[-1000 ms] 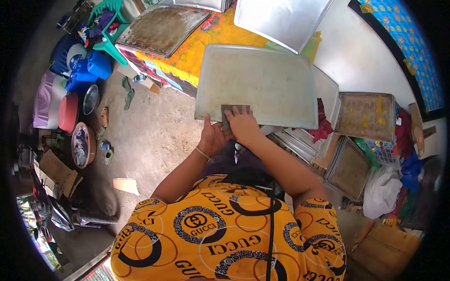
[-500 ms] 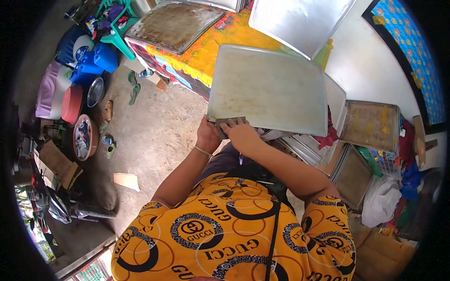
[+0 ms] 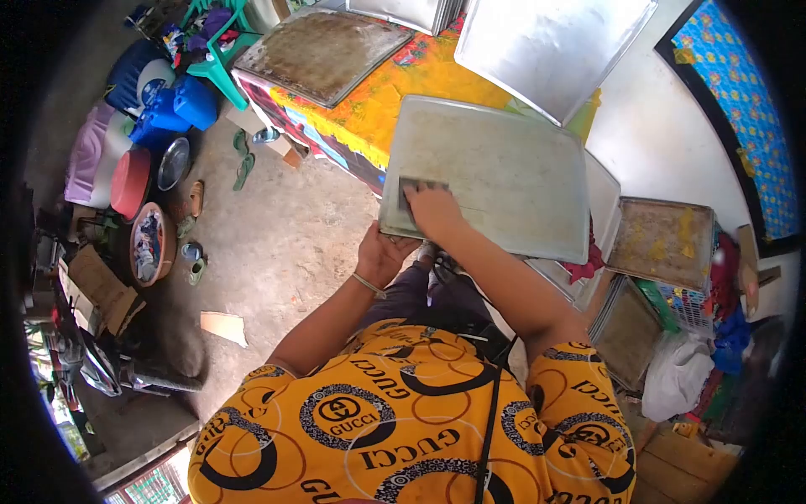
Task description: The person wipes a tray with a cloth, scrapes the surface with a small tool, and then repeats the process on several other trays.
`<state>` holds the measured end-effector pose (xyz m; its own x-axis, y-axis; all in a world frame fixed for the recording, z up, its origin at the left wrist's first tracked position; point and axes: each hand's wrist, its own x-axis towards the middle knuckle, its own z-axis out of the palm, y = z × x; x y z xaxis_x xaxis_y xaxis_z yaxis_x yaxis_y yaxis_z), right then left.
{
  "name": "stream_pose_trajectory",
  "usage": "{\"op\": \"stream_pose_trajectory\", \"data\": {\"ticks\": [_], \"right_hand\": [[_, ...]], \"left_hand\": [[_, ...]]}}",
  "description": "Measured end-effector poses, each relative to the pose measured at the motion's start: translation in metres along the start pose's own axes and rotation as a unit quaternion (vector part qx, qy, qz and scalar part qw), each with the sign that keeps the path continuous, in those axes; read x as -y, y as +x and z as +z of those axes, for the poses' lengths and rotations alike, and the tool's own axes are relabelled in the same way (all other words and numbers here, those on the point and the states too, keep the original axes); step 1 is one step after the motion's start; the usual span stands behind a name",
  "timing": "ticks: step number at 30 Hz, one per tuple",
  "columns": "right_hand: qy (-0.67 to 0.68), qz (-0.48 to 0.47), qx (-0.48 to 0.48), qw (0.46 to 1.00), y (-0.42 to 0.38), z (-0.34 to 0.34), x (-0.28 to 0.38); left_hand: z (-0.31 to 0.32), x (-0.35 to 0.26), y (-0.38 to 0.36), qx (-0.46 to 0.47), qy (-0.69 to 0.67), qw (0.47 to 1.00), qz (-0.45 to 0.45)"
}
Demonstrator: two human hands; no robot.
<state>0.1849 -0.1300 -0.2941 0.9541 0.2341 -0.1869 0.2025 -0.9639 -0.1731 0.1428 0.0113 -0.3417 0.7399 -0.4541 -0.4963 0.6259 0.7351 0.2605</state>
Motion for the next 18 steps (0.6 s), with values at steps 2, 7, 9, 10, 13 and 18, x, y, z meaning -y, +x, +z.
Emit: {"op": "stream_pose_trajectory", "data": {"ticks": [2, 7, 9, 10, 13, 18], "right_hand": [[-0.073, -0.060, -0.055, 0.994, -0.025, 0.011, 0.020], [0.108, -0.017, 0.063, 0.992, 0.001, -0.020, 0.012], [0.014, -0.017, 0.022, 1.000, -0.016, 0.000, 0.021], [-0.052, -0.042, -0.041, 0.997, -0.029, 0.023, 0.020], [-0.113, -0.055, -0.100, 0.987, -0.026, 0.028, 0.014], [-0.048, -0.011, -0.055, 0.997, 0.006, 0.008, 0.008]], "left_hand": [[-0.001, -0.002, 0.002, 0.021, -0.008, 1.000, 0.022], [-0.006, -0.005, 0.012, -0.018, -0.005, 0.999, 0.027], [0.001, -0.010, 0.008, 0.002, 0.025, 0.999, 0.040], [0.003, -0.012, 0.008, 0.000, 0.025, 0.999, 0.044], [0.007, -0.004, 0.004, -0.016, 0.015, 0.999, 0.026], [0.009, -0.004, 0.004, -0.029, 0.022, 0.999, 0.015]]}}
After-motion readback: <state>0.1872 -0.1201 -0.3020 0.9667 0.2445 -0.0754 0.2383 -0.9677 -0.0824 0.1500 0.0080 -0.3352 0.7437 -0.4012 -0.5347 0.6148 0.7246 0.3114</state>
